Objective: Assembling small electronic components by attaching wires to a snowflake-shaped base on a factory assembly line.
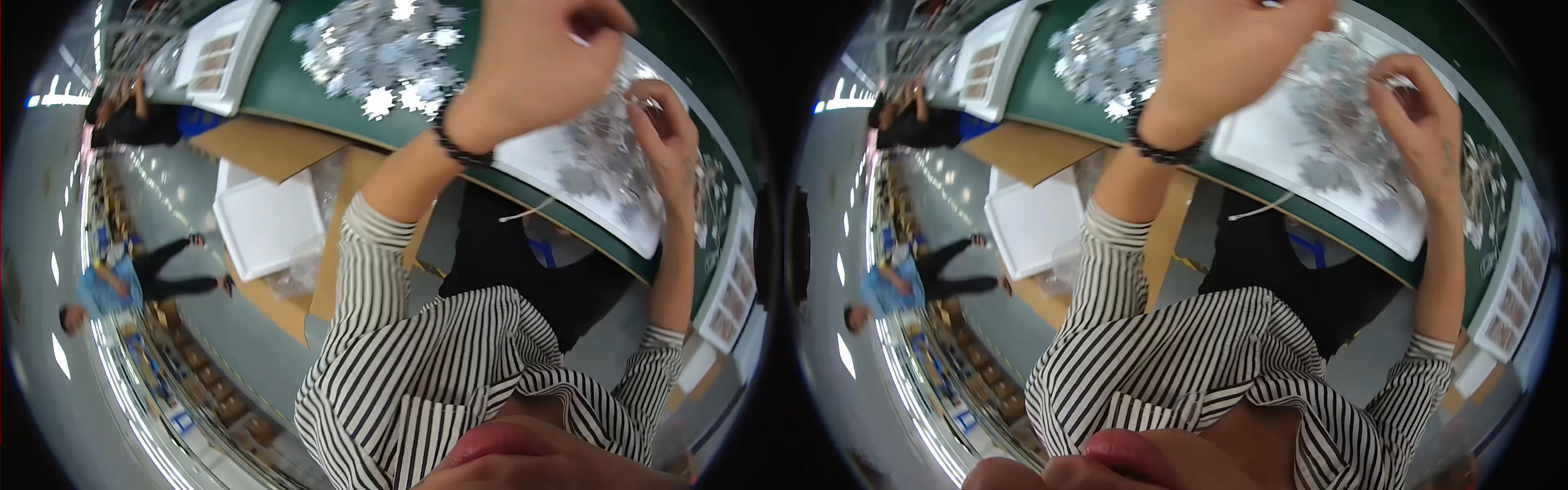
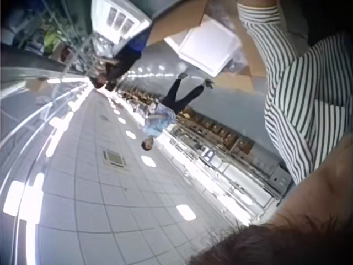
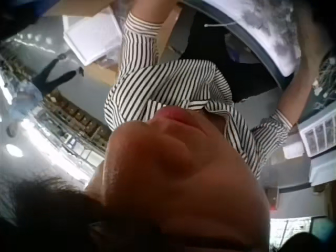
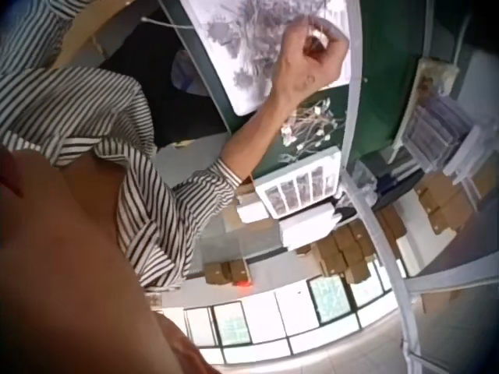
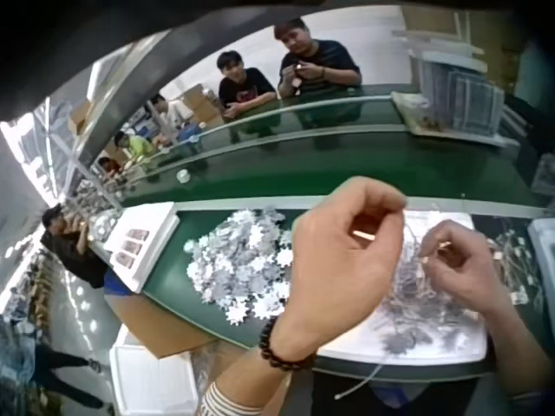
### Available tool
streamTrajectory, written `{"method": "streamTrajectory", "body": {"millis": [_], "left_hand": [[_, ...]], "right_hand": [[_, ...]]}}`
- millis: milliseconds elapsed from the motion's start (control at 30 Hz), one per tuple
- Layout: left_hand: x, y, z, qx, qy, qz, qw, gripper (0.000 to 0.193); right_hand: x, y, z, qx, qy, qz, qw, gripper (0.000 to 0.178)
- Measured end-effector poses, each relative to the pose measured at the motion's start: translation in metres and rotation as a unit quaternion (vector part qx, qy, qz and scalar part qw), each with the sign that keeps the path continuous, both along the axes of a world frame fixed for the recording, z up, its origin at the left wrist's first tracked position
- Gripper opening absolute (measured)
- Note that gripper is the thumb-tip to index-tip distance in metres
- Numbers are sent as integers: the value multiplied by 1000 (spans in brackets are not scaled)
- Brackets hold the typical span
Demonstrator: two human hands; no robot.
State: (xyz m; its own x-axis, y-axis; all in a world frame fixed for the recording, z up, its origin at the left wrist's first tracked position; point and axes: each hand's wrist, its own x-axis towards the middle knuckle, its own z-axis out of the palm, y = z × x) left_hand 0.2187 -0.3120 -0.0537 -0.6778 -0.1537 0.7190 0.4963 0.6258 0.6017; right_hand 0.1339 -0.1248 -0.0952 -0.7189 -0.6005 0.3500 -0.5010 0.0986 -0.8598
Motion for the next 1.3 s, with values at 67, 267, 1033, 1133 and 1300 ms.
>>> {"method": "streamTrajectory", "body": {"millis": [67,267,1033,1133,1300], "left_hand": [[-2,-11,-5,-65,-67,46,995,21],[16,-125,9,-282,-253,225,898,30],[7,-125,-25,-382,-345,118,849,28],[3,-107,-9,-193,-397,113,890,26],[-22,-48,3,249,-231,-12,940,23]], "right_hand": [[-3,5,1,12,-40,-4,999,16],[3,-1,21,30,-65,-91,993,24],[-12,7,13,-89,-216,-20,972,17],[-8,6,26,-31,-233,-53,970,25],[3,11,20,-108,-145,-58,982,20]]}}
